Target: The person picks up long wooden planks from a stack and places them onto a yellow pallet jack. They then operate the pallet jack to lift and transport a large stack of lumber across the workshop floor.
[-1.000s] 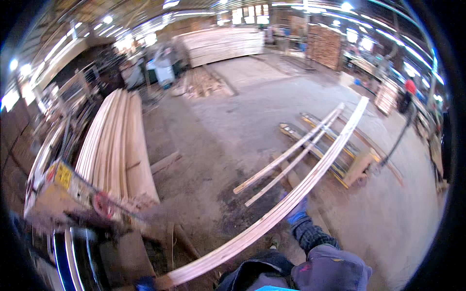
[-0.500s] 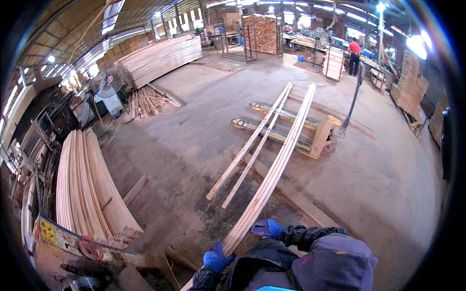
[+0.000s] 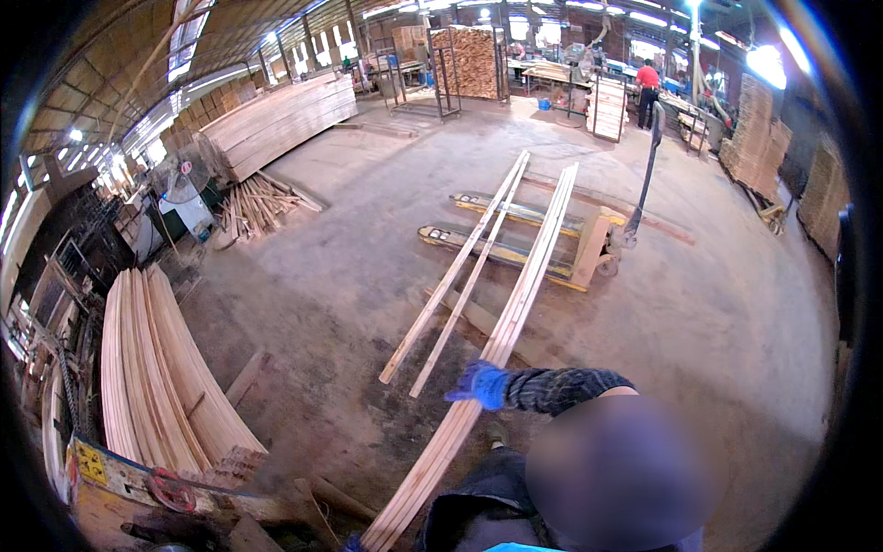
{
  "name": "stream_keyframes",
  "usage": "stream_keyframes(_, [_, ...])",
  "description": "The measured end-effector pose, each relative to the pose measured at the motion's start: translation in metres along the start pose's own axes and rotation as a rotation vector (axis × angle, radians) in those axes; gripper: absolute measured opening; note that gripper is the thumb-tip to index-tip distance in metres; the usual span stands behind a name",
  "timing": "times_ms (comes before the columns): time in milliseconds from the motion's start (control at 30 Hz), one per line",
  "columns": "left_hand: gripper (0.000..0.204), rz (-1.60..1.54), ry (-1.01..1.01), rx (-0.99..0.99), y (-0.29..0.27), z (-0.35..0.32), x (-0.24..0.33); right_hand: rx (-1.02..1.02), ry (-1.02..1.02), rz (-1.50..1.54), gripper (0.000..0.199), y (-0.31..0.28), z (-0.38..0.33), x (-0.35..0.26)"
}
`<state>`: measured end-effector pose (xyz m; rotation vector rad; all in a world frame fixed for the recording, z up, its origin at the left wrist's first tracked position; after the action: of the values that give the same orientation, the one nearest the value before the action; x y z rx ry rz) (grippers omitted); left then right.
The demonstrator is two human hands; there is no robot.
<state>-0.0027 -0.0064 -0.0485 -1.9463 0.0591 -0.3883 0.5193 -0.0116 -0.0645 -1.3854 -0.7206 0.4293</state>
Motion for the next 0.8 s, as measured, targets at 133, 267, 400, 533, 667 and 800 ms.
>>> stream_keyframes(133, [0.06, 0.034, 0.036, 0.108, 0.028, 0.012, 0.009, -0.069, -0.15, 0.113, 0.066, -0.016, 0.053, -0.03])
stream_keyframes(267, [0.053, 0.089, 0.08, 0.138, 0.107, 0.07, 0.015, -0.003, -0.353, 0.25, 0.087, -0.002, 0.074, -0.063])
stream_keyframes(400, [0.053, 0.101, 0.017, 0.121, 0.104, 0.049, 0.018, 0.123, -0.422, 0.355, 0.09, -0.03, 0.101, -0.105])
stream_keyframes(533, [0.058, 0.084, -0.021, 0.189, 0.049, -0.012, 0.005, 0.055, -0.491, 0.531, 0.099, -0.059, 0.125, -0.146])
stream_keyframes(667, [0.064, 0.109, -0.048, 0.245, 0.016, -0.047, -0.025, 0.218, -0.426, 0.414, 0.111, -0.055, 0.116, -0.123])
stream_keyframes(800, [0.069, 0.167, -0.116, 0.289, -0.003, -0.073, -0.073, 0.029, -0.333, 0.29, 0.121, -0.03, 0.063, -0.042])
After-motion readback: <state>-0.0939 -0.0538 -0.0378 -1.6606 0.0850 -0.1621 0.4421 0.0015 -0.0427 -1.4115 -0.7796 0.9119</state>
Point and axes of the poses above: each hand's wrist, its own z-axis towards the middle knuckle, its own y-axis out of the palm, x = y × z, the point moved 1 cm from there along z, towards the middle knuckle, and after that the axes turned 15 degrees about -y, right-handed, at the moved point
